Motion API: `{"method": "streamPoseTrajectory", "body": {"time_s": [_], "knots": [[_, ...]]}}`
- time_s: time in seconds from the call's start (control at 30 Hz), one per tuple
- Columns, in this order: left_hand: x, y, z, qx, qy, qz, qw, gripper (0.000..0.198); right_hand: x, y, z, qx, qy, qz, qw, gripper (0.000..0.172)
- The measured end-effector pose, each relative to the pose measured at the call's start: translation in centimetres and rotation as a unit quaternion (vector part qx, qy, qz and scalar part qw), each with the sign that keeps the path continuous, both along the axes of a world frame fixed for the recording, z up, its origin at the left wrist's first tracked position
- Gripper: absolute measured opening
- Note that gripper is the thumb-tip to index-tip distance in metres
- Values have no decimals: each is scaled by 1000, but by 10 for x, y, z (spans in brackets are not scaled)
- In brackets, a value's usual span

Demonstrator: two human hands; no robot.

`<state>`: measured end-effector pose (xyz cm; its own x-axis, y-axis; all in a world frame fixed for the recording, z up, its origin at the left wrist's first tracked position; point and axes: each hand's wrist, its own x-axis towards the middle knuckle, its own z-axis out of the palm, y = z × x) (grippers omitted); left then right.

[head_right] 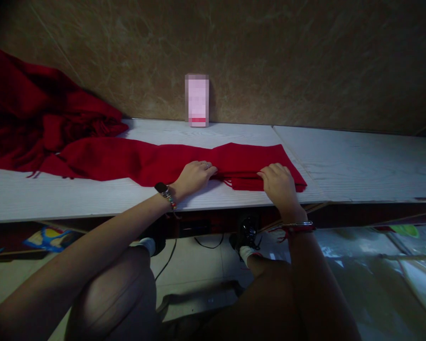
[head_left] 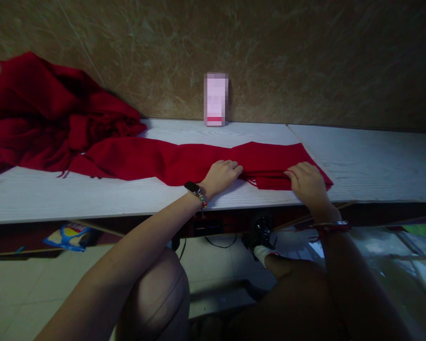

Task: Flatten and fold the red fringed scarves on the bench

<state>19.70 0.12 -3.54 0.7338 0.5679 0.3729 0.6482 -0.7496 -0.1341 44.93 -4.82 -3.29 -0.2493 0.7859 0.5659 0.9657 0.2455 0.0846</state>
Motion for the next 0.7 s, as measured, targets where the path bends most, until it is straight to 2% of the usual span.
{"method": "streamPoseTrajectory", "body": {"time_s": [0.17,0.37,0.53,0.7], "knots": [[-1,0,1,-5,1,2,1000,22,0,0,-2,-16,19,6,1000,32],[-3,0,0,6,-2,-5,1000,22,5,-6,-2,15,101,27,994,18],[-4,-2,1,28,10,-39,999,20,8,-9,-2,16,102,34,994,20],[-4,-2,1,32,24,-47,998,19,7,-7,-3,14,97,20,995,20]]}}
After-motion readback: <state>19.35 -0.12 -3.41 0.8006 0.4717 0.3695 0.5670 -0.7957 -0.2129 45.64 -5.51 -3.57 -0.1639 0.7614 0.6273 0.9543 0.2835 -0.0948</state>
